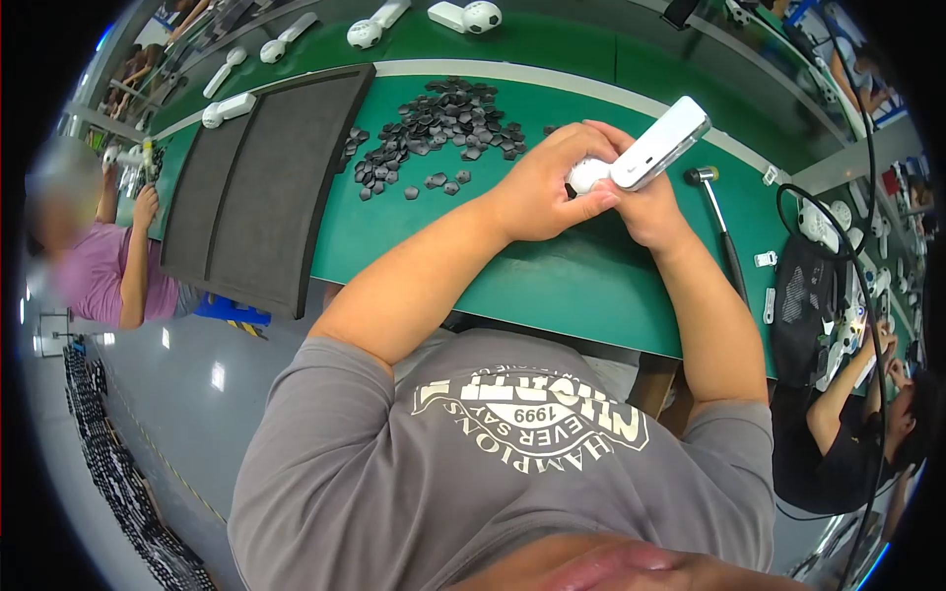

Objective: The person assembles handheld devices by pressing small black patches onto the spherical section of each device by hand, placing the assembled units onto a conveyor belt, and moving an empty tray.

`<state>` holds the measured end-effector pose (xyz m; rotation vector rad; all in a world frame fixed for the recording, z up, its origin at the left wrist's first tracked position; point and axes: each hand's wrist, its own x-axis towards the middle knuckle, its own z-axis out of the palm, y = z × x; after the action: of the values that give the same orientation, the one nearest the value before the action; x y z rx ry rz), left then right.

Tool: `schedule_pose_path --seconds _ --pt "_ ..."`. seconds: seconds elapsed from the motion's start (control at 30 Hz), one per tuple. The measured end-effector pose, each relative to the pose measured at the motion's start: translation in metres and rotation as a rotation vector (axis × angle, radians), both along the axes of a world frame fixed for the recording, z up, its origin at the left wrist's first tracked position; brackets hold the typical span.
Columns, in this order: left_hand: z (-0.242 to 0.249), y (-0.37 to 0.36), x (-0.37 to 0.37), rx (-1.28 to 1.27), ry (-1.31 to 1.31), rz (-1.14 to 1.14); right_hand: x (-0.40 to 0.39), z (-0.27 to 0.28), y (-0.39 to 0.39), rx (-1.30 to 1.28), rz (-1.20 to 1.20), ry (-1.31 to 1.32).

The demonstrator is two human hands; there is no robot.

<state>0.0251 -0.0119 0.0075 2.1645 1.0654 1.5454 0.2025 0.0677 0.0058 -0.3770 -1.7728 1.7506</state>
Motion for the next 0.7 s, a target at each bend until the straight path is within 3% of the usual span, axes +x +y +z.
schedule_pose_path --seconds 0.03,0.13,0.17,0.23,0.27,0.3,0.37,0.47,0.57,0.6,0.7 --pt "-0.003 0.0 0.001 0.006 0.005 0.005 -0.001 -0.002 0.001 0.024 -0.005 0.008" --pt "-0.006 0.002 0.01 -0.344 -0.28 -0.046 0.002 -0.008 0.005 0.076 -0.028 0.04" --pt "-0.003 0.006 0.012 -0.333 -0.266 -0.048 0.002 -0.009 0.009 -0.051 -0.062 -0.035" --pt "0.014 0.015 0.018 -0.715 -0.554 0.08 0.001 -0.01 0.019 -0.302 -0.129 -0.179" --pt "0.021 0.021 0.02 -0.905 -0.7 0.146 0.001 -0.01 0.023 -0.289 -0.133 -0.164" --pt "0.023 0.035 0.021 -0.894 -0.69 0.142 0.001 -0.01 0.026 -0.175 -0.236 -0.184" --pt "0.019 0.085 0.017 -0.782 -0.906 0.044 0.001 -0.014 0.027 0.049 -0.432 -0.244" --pt "0.001 0.16 -0.011 -0.739 -1.031 -0.017 0.005 -0.021 0.023 0.186 -0.361 -0.349" --pt "-0.036 0.189 -0.04 -0.603 -0.362 0.211 0.011 -0.016 0.027 0.353 -0.307 -0.427" --pt "-0.025 0.168 -0.04 -0.601 -0.369 0.216 0.012 -0.017 0.023 0.427 -0.288 -0.449" --pt "0.019 0.073 -0.057 -0.618 0.023 0.259 0.01 -0.02 0.019 0.602 -0.33 -0.487"
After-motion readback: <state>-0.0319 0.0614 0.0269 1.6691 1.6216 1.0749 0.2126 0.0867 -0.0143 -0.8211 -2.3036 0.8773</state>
